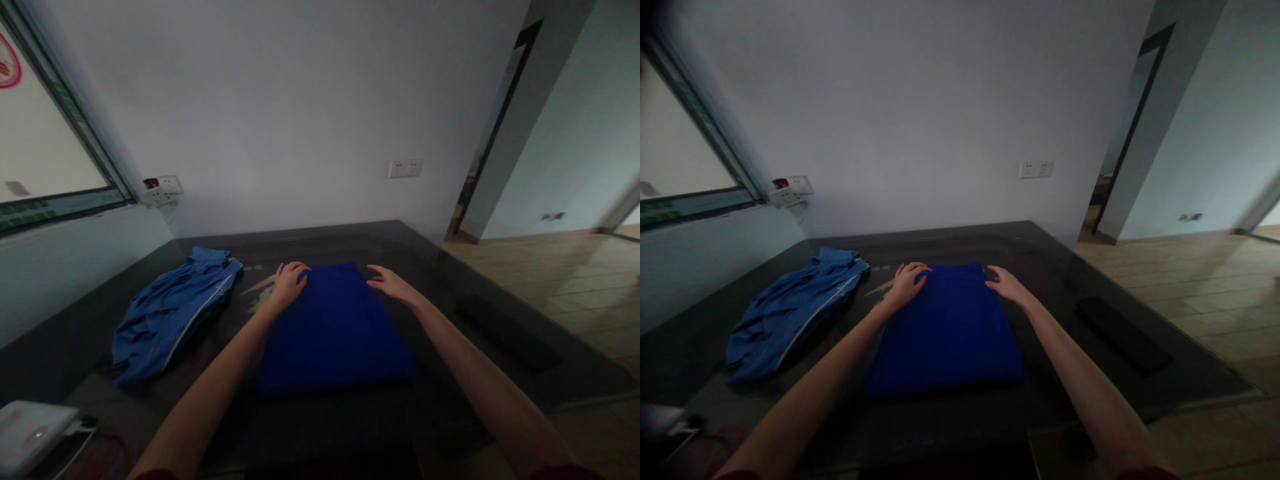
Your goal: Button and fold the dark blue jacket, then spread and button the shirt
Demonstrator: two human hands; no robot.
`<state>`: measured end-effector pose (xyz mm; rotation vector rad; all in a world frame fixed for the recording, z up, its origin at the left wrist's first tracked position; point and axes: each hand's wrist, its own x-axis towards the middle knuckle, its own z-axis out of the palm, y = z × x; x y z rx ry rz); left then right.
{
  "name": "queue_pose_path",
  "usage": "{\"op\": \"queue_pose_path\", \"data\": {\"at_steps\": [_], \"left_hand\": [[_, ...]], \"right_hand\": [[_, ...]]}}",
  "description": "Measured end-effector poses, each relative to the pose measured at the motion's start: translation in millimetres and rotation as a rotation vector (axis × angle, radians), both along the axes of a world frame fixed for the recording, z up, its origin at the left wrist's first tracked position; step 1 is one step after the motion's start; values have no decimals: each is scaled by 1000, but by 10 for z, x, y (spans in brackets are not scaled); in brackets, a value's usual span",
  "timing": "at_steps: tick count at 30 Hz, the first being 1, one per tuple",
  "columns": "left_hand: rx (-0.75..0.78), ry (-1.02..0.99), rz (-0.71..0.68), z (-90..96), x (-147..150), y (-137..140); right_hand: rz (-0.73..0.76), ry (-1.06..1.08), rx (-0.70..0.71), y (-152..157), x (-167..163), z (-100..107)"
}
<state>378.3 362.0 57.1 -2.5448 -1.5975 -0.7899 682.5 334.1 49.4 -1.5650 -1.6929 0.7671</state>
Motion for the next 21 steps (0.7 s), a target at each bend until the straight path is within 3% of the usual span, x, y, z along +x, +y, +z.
{"op": "queue_pose_path", "data": {"at_steps": [6,11,16,21], "left_hand": [[-196,96,-143,-103,-550,-926],[-227,109,-245,-230,-693,-1592],[-241,159,-270,-296,-649,-1741],[-223,193,-302,-321,-620,-1730]], "right_hand": [[-66,207,-174,-941,553,-252],[-115,423,-267,-1404,521,-190],[-28,699,-348,-1519,237,-114],[-99,813,-405,-1420,133,-134]]}}
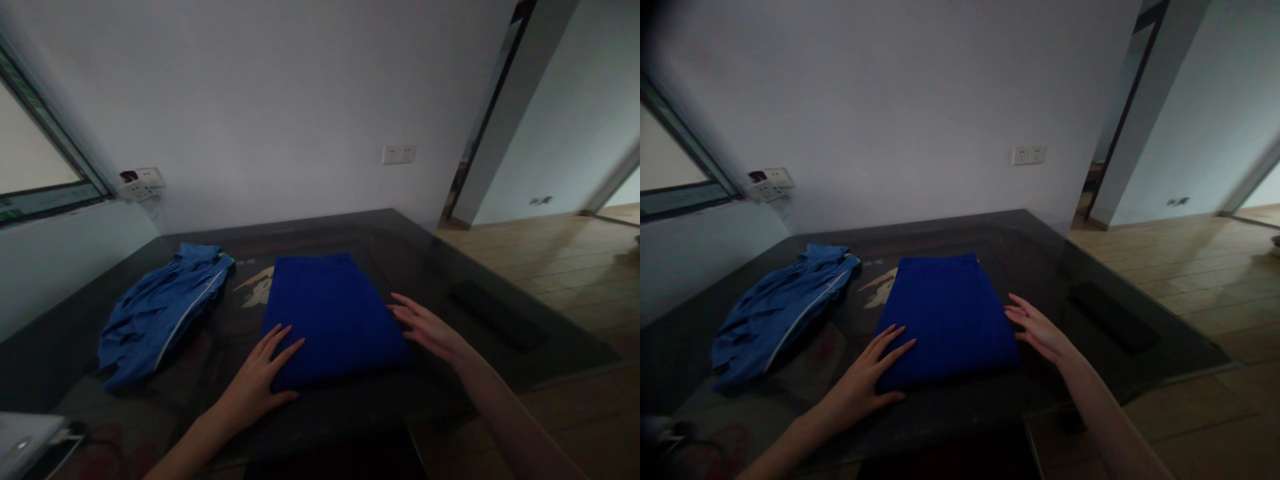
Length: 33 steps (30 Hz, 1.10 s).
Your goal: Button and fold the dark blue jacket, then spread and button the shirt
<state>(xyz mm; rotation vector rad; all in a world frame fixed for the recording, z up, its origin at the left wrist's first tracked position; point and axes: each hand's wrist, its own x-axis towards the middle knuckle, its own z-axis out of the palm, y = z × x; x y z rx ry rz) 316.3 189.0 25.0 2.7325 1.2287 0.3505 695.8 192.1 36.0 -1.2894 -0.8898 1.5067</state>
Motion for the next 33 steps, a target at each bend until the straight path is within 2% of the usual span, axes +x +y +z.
{"op": "queue_pose_path", "data": {"at_steps": [7,11,18,25,33], "left_hand": [[32,-27,11,-55,-1,-11],[47,-35,-1,-71,-3,-6],[48,-32,1,-83,-1,-6],[43,-14,-7,-62,-17,-22],[-47,36,-45,5,-46,-14]], "right_hand": [[67,168,-75,95,-115,-61],[129,156,-115,124,-193,-15],[181,132,-51,144,-244,80],[65,140,-86,263,-359,-11],[82,108,-53,343,-360,-3]]}}
